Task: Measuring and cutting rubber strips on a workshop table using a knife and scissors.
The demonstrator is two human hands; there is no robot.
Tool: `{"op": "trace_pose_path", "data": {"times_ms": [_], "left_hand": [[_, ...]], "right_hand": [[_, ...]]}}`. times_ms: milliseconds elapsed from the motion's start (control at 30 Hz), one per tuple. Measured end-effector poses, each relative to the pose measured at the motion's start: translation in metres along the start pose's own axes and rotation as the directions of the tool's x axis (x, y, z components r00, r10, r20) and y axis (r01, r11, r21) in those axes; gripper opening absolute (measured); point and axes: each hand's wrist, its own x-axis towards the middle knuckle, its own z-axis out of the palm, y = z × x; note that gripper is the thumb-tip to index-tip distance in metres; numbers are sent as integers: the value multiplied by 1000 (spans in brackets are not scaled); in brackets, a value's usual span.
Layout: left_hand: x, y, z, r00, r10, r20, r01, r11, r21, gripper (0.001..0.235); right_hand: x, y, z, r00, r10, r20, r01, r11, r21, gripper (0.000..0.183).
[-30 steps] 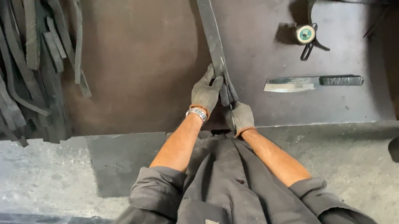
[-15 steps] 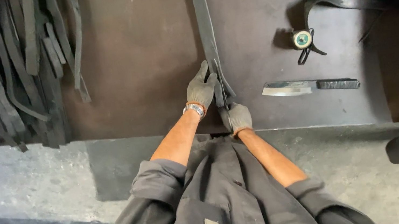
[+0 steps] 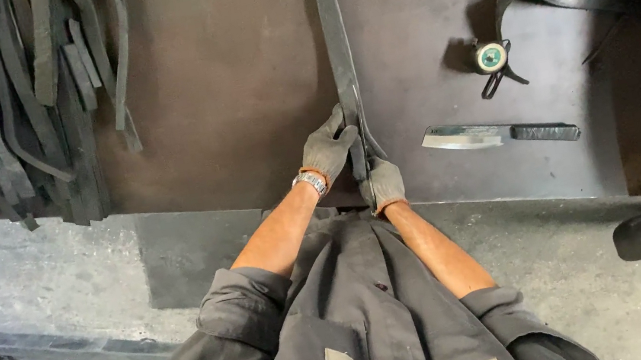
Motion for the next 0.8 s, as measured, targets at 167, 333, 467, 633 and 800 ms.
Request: {"op": "trace_pose_path", "data": {"times_ms": [167, 333, 467, 633, 800], "left_hand": [[19, -6, -2, 1000, -12, -11, 12, 1000, -8, 66], [34, -2, 2, 992, 28, -124, -47, 988, -148, 53], [40, -11, 13, 972, 71, -226, -129, 958, -254, 49], [26, -13, 7, 976, 73, -207, -79, 997, -18, 47], [6, -9, 1, 987, 74, -142, -80, 996, -42, 46]], "right_hand": [[7, -15, -6, 998, -62, 13, 63, 995, -73, 32], [3, -28, -12, 998, -16, -60, 22, 995, 98, 37], [10, -23, -9, 1000, -3, -21, 2, 999, -32, 38], [6, -9, -6, 998, -12, 68, 16, 997, -70, 44], [20, 13, 4, 992, -71, 108, 69, 997, 22, 48]]}}
